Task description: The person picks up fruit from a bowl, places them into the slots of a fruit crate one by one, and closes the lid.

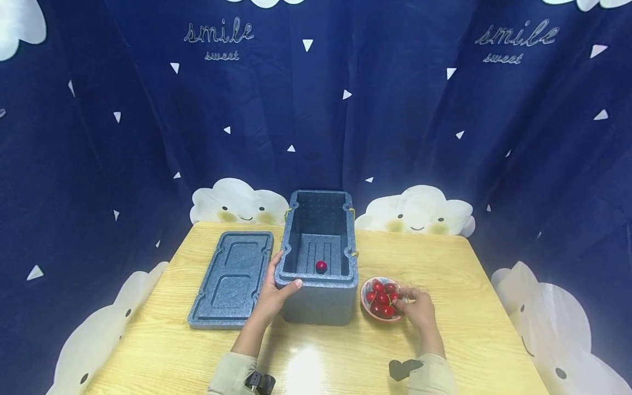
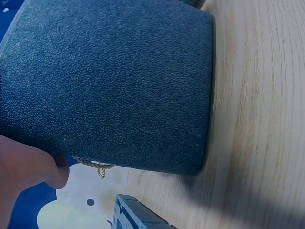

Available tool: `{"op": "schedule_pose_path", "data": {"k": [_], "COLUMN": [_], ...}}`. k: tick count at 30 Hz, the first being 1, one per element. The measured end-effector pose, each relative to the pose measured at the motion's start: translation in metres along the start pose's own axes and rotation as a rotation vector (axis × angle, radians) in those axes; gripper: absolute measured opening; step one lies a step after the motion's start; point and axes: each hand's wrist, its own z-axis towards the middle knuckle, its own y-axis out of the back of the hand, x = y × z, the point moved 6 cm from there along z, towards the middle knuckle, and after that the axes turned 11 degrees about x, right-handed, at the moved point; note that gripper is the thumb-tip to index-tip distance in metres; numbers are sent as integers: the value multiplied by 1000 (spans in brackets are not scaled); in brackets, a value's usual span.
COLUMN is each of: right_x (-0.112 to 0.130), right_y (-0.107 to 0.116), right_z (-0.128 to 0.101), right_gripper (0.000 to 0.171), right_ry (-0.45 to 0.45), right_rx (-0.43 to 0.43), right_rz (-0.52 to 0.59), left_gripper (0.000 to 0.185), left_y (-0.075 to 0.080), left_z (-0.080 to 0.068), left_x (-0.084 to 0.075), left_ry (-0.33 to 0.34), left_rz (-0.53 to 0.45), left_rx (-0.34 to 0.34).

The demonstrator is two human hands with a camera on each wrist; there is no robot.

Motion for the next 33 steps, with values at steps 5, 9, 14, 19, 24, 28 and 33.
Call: {"op": "schedule_pose_path", "data": {"k": [5, 9, 14, 19, 24, 28, 33], "right_x": [-6, -6, -4, -1, 12, 30, 47], "right_y": [-5, -5, -4, 0, 6, 14, 23], "right_z": [-4, -6, -5, -9, -12, -14, -14], "right_gripper": [43, 41, 37, 39, 40, 37, 39], "right_ry": [-40, -43, -17, -16, -6, 33, 64], "right_rx": [20, -6, -33, -67, -94, -129, -138], "right_rz": [11, 15, 16, 32, 77, 86, 111], "left_gripper": [82, 83, 82, 82, 82, 82, 82], "left_y": [-2, -5, -3, -3, -2, -1, 0], "left_z": [-1, -1, 0, -2, -2, -1, 1], "left_x": [2, 2, 2, 3, 2, 2, 3], "left_ry": [5, 5, 0, 13, 5, -4, -22], "left_rz": [-15, -33, -19, -18, -14, -12, -31], "left_rx": [16, 23, 13, 17, 13, 11, 14]}}
